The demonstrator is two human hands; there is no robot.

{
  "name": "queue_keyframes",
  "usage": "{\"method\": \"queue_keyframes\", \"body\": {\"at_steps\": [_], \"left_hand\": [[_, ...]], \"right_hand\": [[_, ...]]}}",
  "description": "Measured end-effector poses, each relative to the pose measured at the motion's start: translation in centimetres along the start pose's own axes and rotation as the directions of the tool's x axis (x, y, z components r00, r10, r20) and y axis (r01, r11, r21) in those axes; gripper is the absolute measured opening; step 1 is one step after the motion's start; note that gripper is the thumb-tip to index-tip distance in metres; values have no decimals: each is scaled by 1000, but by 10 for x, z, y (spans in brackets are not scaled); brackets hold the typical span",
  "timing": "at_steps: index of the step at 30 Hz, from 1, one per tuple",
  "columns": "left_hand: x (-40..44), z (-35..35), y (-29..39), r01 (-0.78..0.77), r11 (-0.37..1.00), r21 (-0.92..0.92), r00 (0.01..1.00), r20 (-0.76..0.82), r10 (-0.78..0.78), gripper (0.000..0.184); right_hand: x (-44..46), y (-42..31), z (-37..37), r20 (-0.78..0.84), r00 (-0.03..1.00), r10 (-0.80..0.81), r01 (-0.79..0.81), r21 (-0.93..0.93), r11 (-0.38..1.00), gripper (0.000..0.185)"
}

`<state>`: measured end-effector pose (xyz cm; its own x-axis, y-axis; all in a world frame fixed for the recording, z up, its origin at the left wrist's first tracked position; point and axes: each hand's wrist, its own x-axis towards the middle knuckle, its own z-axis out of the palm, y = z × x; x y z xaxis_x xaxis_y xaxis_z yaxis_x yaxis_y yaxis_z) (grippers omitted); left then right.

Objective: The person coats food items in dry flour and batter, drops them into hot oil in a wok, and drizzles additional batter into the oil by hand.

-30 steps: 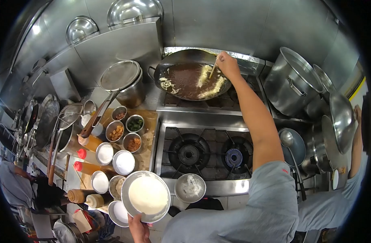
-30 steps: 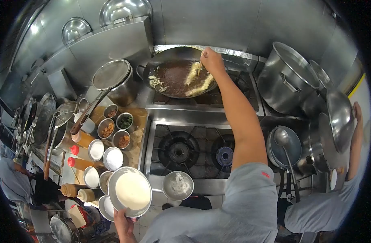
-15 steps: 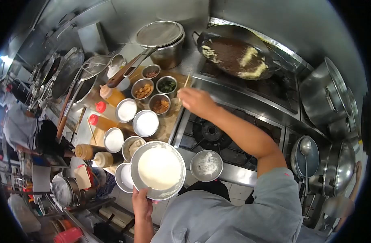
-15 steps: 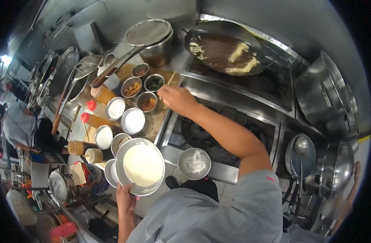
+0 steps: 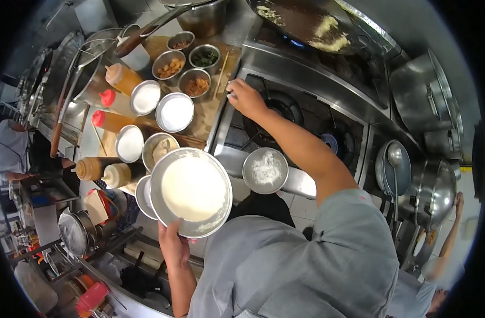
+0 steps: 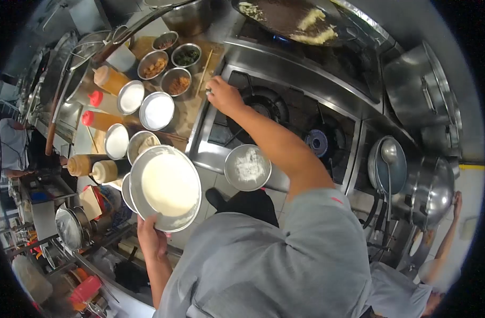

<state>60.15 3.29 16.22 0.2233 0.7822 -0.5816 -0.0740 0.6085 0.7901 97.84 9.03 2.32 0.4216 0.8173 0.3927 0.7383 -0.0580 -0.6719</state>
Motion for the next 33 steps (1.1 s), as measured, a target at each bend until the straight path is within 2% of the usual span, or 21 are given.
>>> {"method": "queue_keyframes", "body": {"at_steps": [2, 4, 6, 8, 11, 14, 17, 20, 23, 26, 29, 33], "left_hand": [[3, -2, 2, 11, 1000, -1, 1000, 20, -11, 42], [9, -10, 2, 13, 1000, 5, 999, 44, -13, 42], [10, -10, 6, 23, 1000, 19, 998, 65, -24, 42], [14, -12, 7, 24, 999, 32, 995, 92, -27, 42], [20, -15, 6, 24, 998, 51, 990, 140, -31, 41], [21, -16, 4, 23, 998, 60, 984, 177, -33, 40], [21, -14, 4, 20, 998, 60, 979, 202, -32, 39], [20, -12, 4, 22, 997, 78, 978, 207, -38, 38], [20, -12, 2, 16, 998, 67, 976, 216, -31, 38], [19, -13, -1, 11, 999, 53, 979, 203, -22, 37], [20, -14, -3, 17, 998, 58, 978, 207, -29, 37], [21, -15, -6, 21, 999, 50, 973, 230, -32, 36]], "right_hand": [[-31, -14, -32, 126, 989, 83, -77, -48, 996, 12], [-71, -19, -53, 254, 961, 112, -52, -233, 971, 8], [-115, -24, -67, 464, 856, 225, -60, -344, 937, 12], [-153, -28, -70, 540, 782, 312, -7, -493, 870, 15], [-191, -31, -68, 567, 763, 310, 24, -504, 863, 15], [-209, -31, -61, 594, 708, 381, 25, -561, 827, 14], [-232, -27, -46, 545, 818, 185, 103, -455, 885, 13], [-249, -18, -24, 506, 838, 204, 127, -544, 829, 14], [-249, -13, -22, 544, 795, 268, 120, -575, 809, 16], [-229, -37, -48, 540, 783, 308, -46, -444, 895, 23], [-231, -18, -56, 523, 785, 333, -208, -284, 936, 29], [-237, -27, -62, 551, 796, 250, -92, -298, 950, 30]]}}
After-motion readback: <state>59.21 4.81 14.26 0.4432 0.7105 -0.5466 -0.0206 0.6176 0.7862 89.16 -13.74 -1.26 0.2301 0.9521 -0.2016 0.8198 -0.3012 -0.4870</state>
